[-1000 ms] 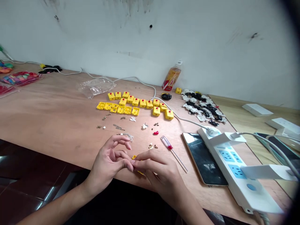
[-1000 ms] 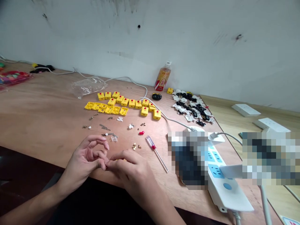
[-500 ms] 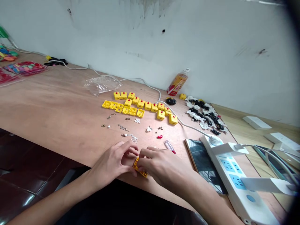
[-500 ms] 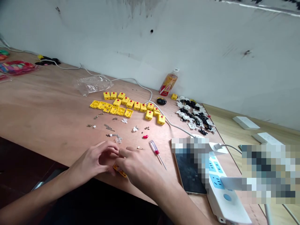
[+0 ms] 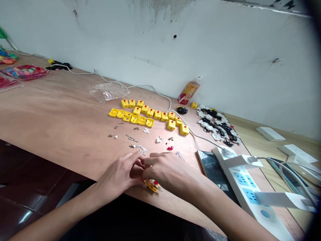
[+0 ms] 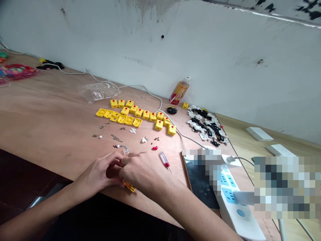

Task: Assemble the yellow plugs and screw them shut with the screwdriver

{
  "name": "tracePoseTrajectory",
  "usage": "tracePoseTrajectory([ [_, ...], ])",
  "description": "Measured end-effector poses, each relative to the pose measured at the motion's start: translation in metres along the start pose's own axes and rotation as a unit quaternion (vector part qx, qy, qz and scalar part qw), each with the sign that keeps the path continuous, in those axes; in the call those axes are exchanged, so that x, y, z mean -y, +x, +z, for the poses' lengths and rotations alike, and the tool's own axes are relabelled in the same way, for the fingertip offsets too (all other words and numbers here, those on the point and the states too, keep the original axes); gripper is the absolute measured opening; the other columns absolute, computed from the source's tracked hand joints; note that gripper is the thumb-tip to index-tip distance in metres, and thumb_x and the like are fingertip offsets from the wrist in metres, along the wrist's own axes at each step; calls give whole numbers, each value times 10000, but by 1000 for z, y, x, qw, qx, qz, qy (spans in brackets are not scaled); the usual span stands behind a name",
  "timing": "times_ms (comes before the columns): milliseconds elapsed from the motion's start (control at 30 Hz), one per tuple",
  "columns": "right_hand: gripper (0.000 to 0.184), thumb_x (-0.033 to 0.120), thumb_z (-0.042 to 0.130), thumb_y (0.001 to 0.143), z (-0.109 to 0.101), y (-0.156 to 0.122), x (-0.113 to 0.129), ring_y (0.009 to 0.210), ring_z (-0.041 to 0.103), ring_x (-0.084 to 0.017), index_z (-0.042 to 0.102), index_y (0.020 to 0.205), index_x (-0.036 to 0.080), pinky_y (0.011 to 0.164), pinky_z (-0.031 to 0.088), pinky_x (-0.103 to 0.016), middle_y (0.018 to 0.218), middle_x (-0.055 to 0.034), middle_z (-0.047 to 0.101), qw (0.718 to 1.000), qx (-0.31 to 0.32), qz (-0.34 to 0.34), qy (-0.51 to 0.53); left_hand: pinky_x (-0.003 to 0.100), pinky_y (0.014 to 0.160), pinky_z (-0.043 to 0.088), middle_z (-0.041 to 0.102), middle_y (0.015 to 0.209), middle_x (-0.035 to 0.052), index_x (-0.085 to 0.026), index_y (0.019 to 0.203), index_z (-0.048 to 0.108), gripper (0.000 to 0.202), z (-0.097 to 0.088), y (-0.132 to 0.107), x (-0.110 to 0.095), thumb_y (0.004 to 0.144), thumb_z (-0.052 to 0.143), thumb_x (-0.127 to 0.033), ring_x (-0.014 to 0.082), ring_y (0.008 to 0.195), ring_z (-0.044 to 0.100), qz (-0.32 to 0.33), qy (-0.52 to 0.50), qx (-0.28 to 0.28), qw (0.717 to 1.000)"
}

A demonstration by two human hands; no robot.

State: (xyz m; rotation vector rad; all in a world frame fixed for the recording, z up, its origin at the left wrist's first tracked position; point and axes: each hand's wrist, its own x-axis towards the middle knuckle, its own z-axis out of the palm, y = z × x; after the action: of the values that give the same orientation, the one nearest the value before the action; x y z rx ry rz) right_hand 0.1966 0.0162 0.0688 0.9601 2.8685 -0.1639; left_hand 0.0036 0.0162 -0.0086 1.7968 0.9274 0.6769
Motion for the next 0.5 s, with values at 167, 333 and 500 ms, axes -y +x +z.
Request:
tracePoseTrajectory([
  [167, 259, 240, 737, 929, -1, 0, -1, 703, 692, -175, 713, 675, 197, 591, 445, -277, 729, -33, 729, 1000, 25, 11, 16, 286, 807, 528, 710, 1030, -3, -232, 1035, 623, 376, -1, 0, -3, 771, 890, -244, 197, 928, 709, 2, 31, 4, 1000],
  [333, 186, 193, 676, 969, 0, -4, -3, 787, 713, -167, 750, 802, 227, 656, 477, -249, 811, -30, 738, 999, 43, 0, 28, 278, 782, 517, 707, 1013, -15, -233, 1019, 594, 385, -2, 0, -2, 771, 889, -233, 204, 935, 705, 13, 58, 6, 998],
  [500, 126, 178, 653, 986, 1, -8, -5, 850, 727, -171, 742, 909, 223, 675, 489, -265, 927, -26, 747, 998, 49, -8, 25, 312, 833, 530, 712, 1072, 1, -247, 1083, 542, 410, -1, -2, 0, 814, 850, -227, 215, 982, 705, 17, 54, 8, 998],
])
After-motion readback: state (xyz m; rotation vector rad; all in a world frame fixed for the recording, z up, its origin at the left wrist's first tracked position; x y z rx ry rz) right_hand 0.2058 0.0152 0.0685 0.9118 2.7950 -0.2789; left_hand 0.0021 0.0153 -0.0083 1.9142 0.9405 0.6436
